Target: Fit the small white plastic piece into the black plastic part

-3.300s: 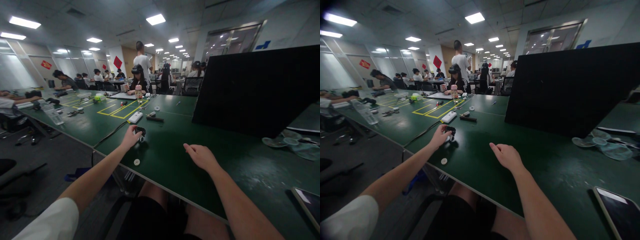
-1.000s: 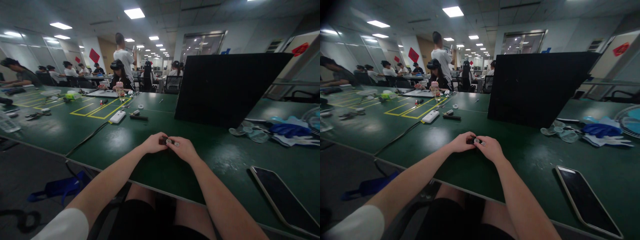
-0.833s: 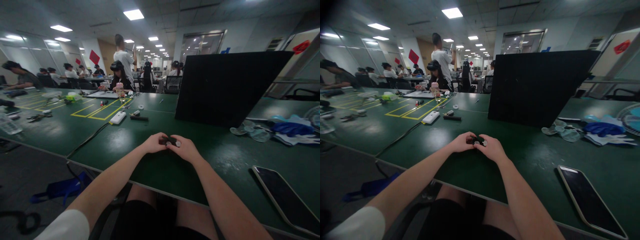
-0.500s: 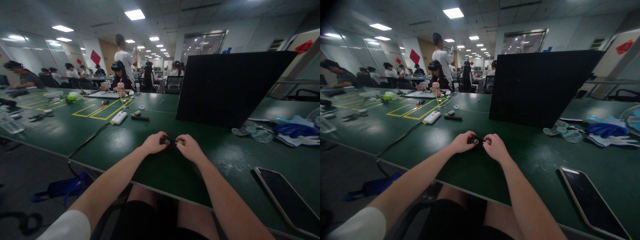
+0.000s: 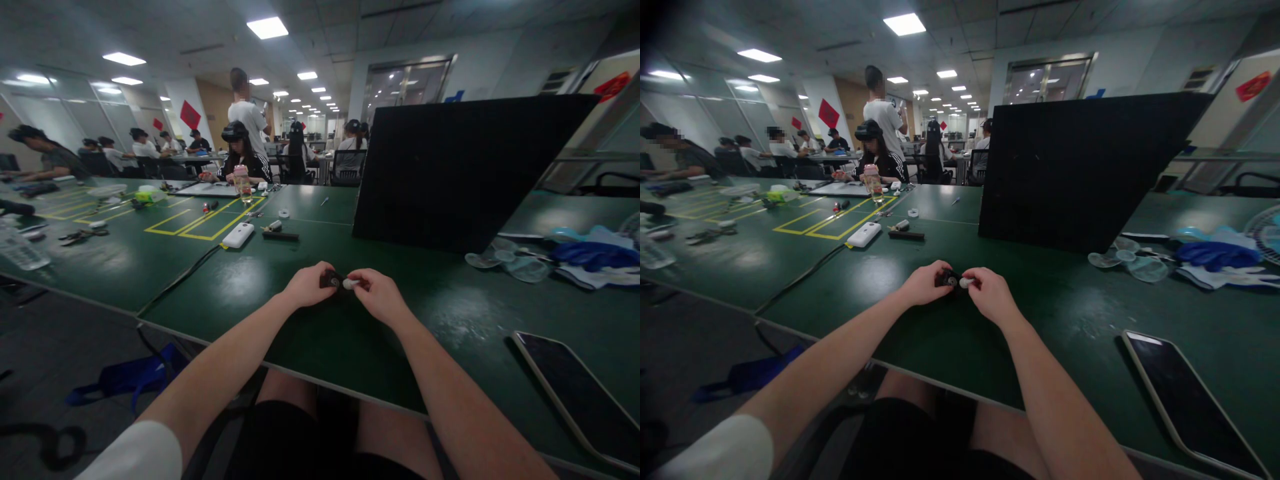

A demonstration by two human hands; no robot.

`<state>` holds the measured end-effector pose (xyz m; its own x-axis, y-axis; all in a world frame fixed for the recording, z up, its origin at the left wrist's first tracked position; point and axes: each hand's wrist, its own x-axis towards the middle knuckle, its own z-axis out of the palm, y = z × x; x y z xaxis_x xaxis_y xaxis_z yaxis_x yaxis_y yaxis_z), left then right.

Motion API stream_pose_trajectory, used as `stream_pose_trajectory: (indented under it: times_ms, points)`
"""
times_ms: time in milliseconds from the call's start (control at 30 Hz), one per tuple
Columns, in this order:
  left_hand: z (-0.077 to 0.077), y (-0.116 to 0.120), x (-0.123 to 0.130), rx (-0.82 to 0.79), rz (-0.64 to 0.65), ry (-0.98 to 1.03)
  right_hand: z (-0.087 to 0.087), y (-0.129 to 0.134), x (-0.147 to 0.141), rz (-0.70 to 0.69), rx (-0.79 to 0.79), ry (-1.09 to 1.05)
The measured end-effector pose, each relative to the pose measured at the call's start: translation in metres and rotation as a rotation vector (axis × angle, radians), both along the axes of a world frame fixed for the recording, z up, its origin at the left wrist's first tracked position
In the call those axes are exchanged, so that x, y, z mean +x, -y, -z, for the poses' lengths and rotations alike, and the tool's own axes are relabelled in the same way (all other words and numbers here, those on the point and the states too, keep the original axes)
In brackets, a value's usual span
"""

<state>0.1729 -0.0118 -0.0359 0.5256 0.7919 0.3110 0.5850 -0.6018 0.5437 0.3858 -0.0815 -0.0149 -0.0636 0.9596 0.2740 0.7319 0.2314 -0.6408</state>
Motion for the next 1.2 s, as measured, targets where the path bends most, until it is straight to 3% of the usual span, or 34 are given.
stream_pose_trajectory:
  times_ms: [267,700,900,1200]
  points:
    - [0.001,0.000,0.001,-0.038,-0.012,0.021,-0.002,0.002,0.000,0.016,0.061,-0.046]
    - [0.006,-0.003,0.001,-0.052,0.042,0.070,-0.010,0.006,0.000,-0.003,0.036,0.121]
    - [0.003,-0.002,0.000,-0.083,0.066,0.059,-0.008,0.004,-0.002,0.188,-0.073,0.140]
    - [0.004,-0.005,-0.007,-0.036,0.060,0.074,-0.016,0.005,0.000,0.266,-0.132,0.083]
